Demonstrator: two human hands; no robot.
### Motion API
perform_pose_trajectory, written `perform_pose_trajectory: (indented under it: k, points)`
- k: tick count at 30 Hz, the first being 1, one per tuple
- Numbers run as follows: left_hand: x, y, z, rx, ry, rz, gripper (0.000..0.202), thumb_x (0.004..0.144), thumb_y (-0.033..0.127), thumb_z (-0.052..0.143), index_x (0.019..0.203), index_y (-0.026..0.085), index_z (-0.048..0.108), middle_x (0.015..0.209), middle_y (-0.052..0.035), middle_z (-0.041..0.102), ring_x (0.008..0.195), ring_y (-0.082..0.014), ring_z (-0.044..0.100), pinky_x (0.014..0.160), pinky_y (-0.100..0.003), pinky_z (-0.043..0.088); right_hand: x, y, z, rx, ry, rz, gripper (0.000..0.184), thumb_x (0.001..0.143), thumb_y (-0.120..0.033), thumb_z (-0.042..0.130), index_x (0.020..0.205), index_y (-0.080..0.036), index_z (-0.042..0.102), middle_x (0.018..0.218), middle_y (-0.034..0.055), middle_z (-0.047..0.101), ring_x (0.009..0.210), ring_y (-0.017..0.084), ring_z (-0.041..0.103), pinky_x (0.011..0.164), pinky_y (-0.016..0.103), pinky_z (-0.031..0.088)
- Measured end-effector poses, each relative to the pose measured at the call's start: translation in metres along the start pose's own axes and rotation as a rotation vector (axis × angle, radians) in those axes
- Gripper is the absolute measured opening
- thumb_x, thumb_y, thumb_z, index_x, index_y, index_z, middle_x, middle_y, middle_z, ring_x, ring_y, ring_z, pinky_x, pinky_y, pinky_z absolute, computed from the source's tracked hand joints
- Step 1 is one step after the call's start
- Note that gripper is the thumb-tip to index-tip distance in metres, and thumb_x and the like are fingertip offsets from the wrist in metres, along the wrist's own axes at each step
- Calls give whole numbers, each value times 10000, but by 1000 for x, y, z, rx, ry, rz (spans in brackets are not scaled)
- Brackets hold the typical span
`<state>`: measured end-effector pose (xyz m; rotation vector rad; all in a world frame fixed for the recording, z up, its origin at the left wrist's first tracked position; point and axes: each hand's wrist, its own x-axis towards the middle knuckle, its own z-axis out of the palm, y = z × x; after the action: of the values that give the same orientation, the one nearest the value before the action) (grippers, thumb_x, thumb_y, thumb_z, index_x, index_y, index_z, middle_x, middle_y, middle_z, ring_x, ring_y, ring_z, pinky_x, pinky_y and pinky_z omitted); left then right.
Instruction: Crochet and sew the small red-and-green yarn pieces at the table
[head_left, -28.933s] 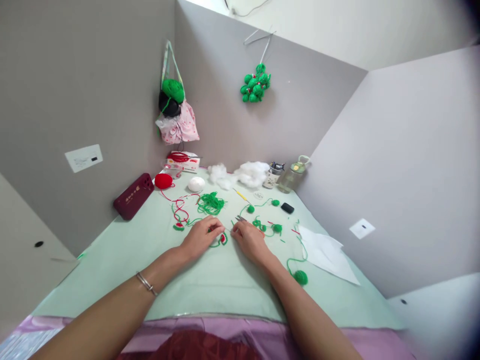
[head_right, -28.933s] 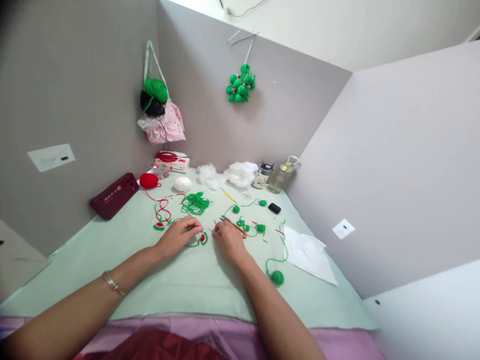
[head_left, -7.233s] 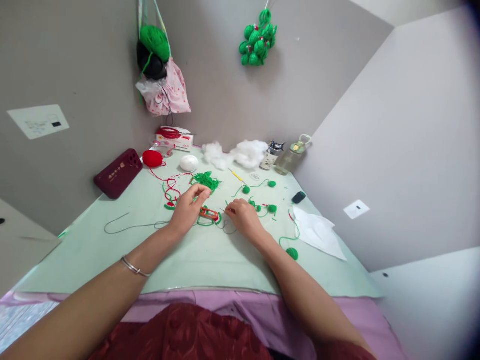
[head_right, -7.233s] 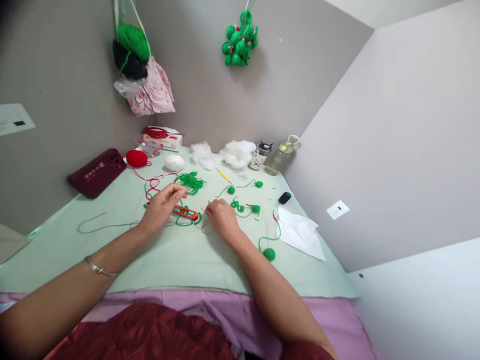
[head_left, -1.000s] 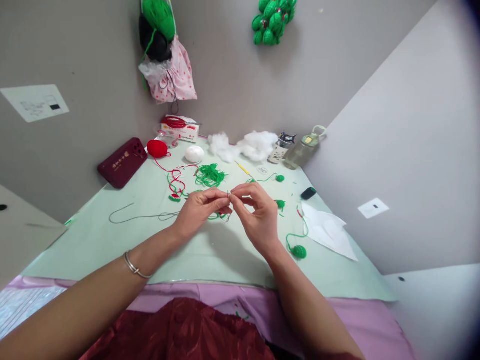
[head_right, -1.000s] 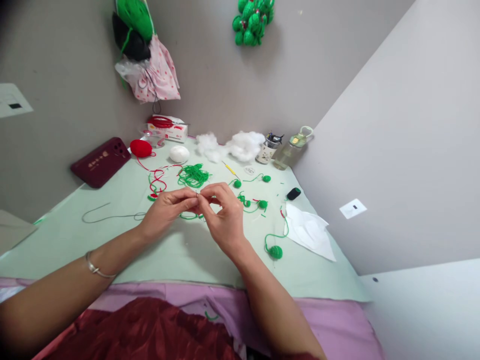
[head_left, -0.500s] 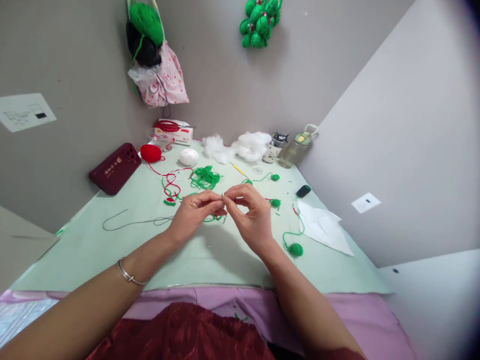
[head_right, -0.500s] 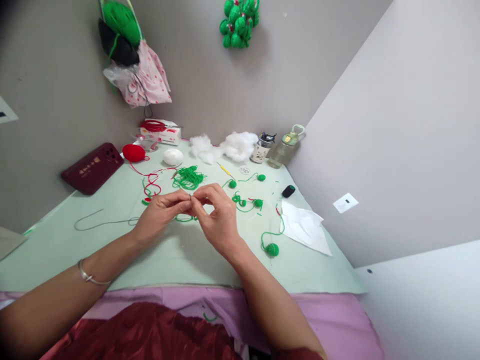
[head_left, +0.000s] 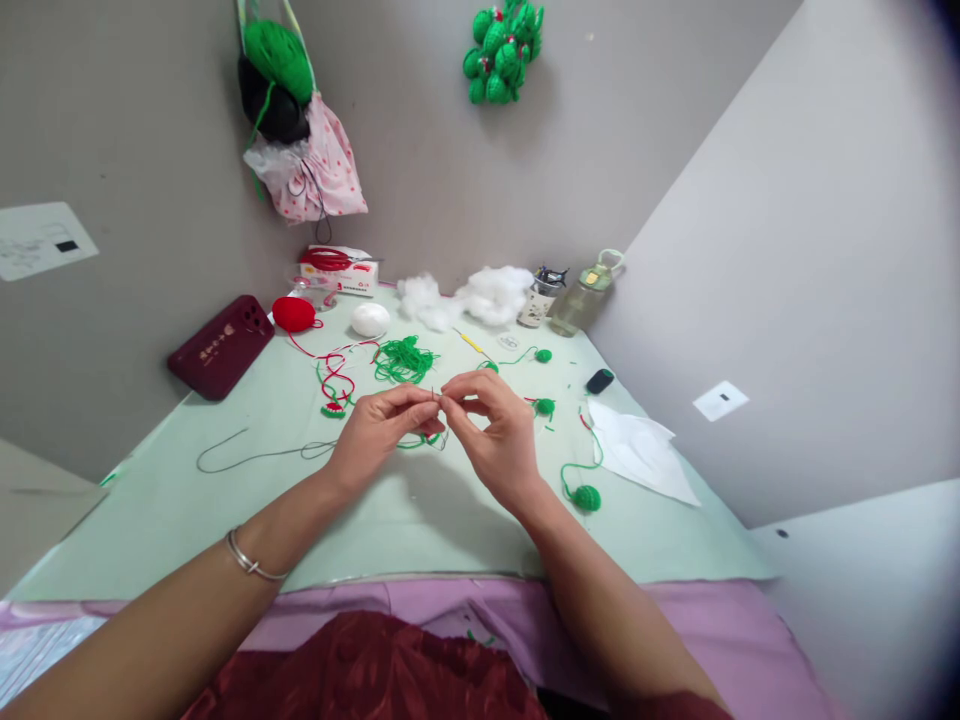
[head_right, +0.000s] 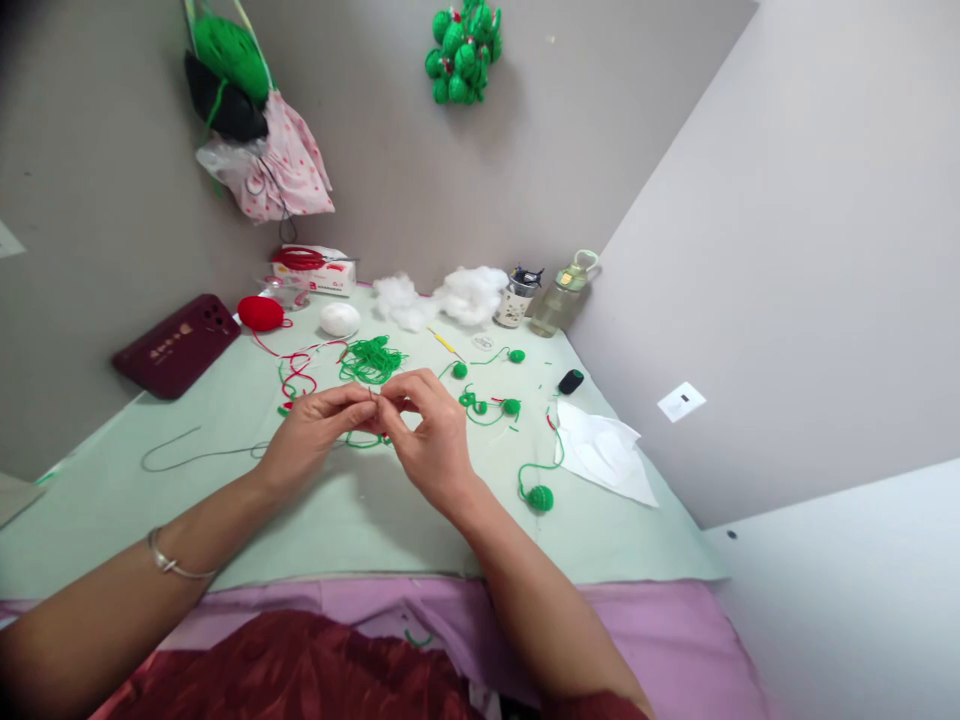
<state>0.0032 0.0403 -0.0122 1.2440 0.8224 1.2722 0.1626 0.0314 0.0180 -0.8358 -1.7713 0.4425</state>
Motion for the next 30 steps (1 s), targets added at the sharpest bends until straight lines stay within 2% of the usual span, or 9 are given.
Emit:
perform_pose_trajectory:
  k: [7, 12, 23, 27, 30]
  points:
    - [2, -1, -2, -58, 82, -5, 223, 752, 344, 796, 903, 186, 747, 729, 2, 698, 691, -147, 656, 734, -308, 594, -1, 7, 0, -139, -29, 1, 123, 894, -145, 577, 826, -204, 660, 769, 7, 623, 688, 113, 582, 639, 244, 514]
    - [1, -1, -2, -54, 100, -6, 221, 753, 355, 791, 861, 176, 717, 700, 11, 680, 670, -142, 646, 724, -306, 592, -1, 9, 1, -214, -43, -33, 124, 895, -146, 582, 814, -205, 656, 717, -7, 598, 657, 112, 560, 631, 244, 475]
    - [1, 0, -2, -14, 58, -38, 247, 813, 414, 732, 849, 179, 666, 703, 12, 672, 679, -143, 654, 777, -310, 574, -2, 13, 1, -331, -31, -120, 85, 912, -194, 625, 872, -202, 699, 694, -6, 541, 664, 128, 533, 627, 265, 437]
    - [0, -2, -1, -39, 50, -53, 233, 793, 398, 757, 841, 184, 679, 767, 12, 670, 721, -137, 652, 782, -290, 554, -1, 8, 0, -290, 26, -81, 106, 899, -169, 628, 833, -205, 703, 697, -8, 546, 659, 123, 541, 633, 269, 460]
    - [1, -5, 0, -32, 1, -52, 207, 783, 376, 769, 832, 185, 704, 782, 5, 673, 743, -138, 646, 782, -277, 532, 0, 3, 0, -219, 57, -62, 105, 886, -154, 639, 829, -209, 707, 776, 13, 604, 700, 126, 576, 644, 274, 498]
